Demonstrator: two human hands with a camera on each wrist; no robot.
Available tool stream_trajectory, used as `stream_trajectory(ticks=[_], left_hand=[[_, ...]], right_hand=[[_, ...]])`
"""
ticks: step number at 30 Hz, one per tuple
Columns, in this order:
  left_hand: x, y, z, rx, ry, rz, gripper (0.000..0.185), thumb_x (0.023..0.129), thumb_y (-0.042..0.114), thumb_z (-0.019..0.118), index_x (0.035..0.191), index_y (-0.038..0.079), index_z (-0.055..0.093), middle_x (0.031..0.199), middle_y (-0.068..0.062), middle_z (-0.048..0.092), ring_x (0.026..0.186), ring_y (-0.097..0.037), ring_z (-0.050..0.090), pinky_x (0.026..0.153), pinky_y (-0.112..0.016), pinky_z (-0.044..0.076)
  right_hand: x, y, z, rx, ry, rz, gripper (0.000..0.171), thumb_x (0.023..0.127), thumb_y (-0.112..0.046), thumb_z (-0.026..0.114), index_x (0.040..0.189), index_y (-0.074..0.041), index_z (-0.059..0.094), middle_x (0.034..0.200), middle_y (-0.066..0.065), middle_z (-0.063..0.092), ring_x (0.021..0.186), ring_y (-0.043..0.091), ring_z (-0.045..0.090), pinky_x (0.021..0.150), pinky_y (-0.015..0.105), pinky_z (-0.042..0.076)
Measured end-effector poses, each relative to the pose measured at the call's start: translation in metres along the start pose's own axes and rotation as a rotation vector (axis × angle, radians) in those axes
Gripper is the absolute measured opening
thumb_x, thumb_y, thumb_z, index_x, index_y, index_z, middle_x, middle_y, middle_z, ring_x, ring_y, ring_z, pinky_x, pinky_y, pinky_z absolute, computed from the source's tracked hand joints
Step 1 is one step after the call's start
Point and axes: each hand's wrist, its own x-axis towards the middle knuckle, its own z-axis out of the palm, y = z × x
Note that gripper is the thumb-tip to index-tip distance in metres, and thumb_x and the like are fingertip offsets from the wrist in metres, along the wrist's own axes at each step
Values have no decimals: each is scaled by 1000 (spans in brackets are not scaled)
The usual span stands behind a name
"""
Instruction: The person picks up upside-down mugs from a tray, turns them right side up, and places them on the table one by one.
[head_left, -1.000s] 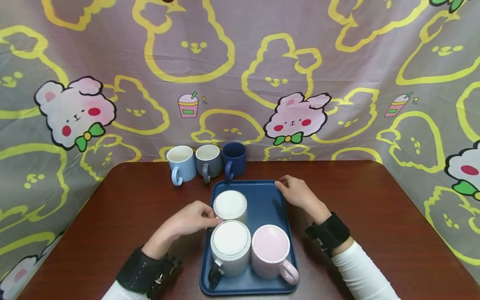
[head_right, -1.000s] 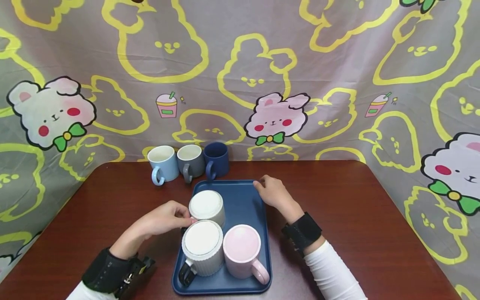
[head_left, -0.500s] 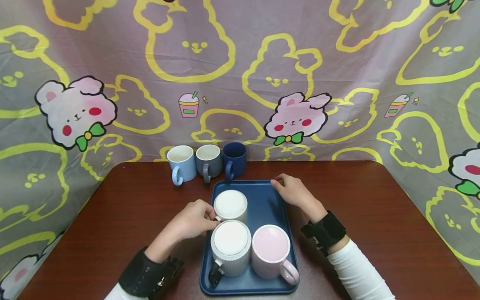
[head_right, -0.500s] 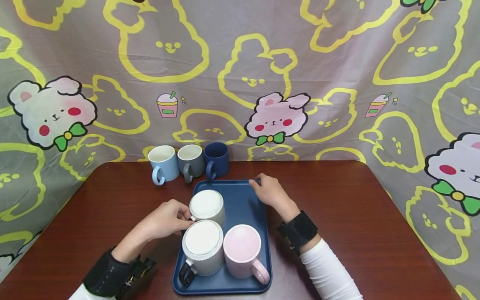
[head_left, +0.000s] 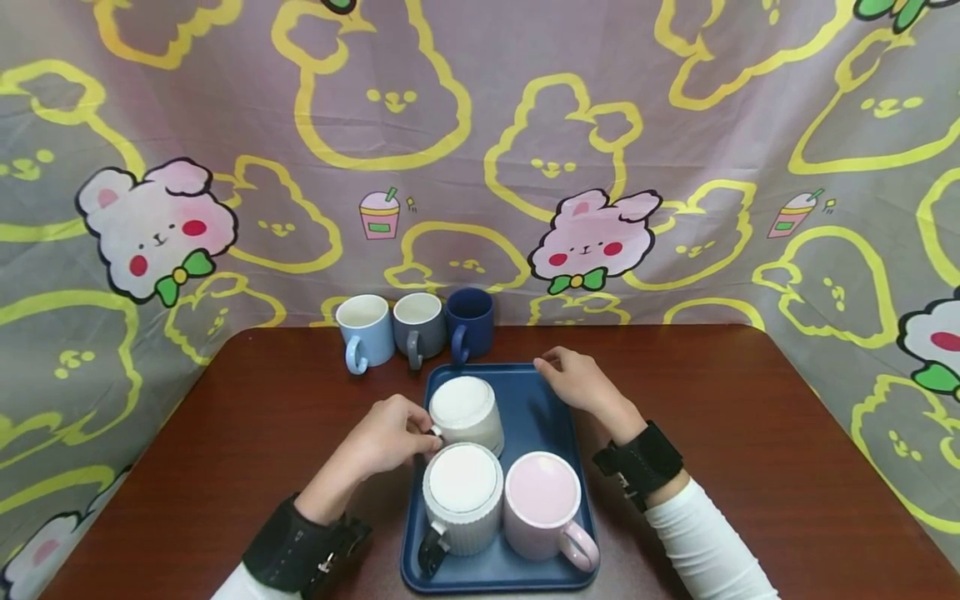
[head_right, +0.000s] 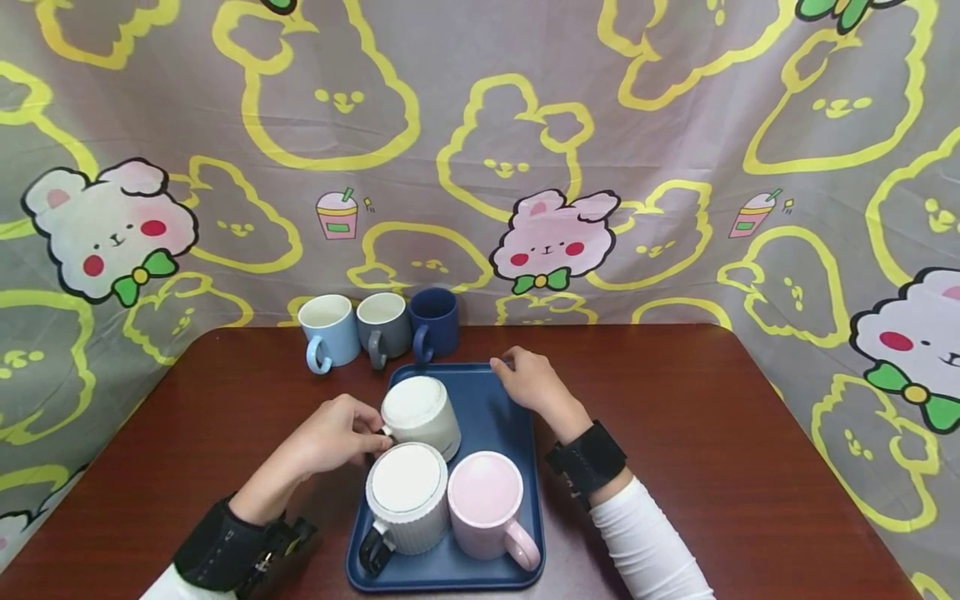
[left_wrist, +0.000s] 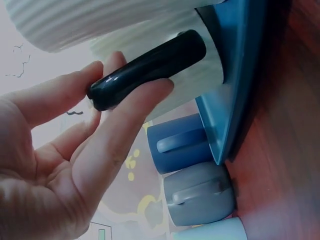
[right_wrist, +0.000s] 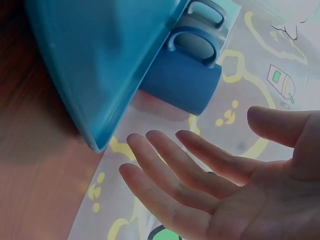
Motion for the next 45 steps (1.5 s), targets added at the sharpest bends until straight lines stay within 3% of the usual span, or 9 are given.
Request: stream_trajectory(ticks=[10,16,23,37,45], left_hand=[[12,-7,1,-214,45,-83,9,84,3,68,87,-5,68,68,-9,68,63,-18,67,60,-37,58],[20,-9,-1,-373,90,-35,16,88,1,63,90,-14,62,69,-14,68,65,-22,69,64,-41,58],[31,-3,-6,-442,167,-36,15,90,2,61,91,-13,59,72,-15,69,68,-21,69,65,-38,58],[46,13,-13,-596,222,29,16,91,1,59,91,-15,59,66,-6,66,67,-17,70,63,-32,58],[53,24,-15,-591,244,64,22,92,3,58,98,-19,60,69,-8,67,69,-17,70,65,-33,58]], right_hand=[[0,-4,0,19,-7,-4,50,98,-39,48,131,-1,51,125,18,59,110,32,58,92,47,50],[-2,-9,1,31,-15,1,48,98,-36,49,131,0,51,126,19,59,111,33,58,93,48,49],[1,-12,2,14,-10,-29,48,98,-36,49,129,0,54,124,18,60,111,32,58,94,48,48],[1,-20,0,21,-10,-59,47,98,-36,49,128,0,55,123,17,61,113,31,58,96,48,47],[0,-23,-2,23,-14,-72,47,98,-35,49,128,0,55,122,17,61,111,31,59,94,47,49]])
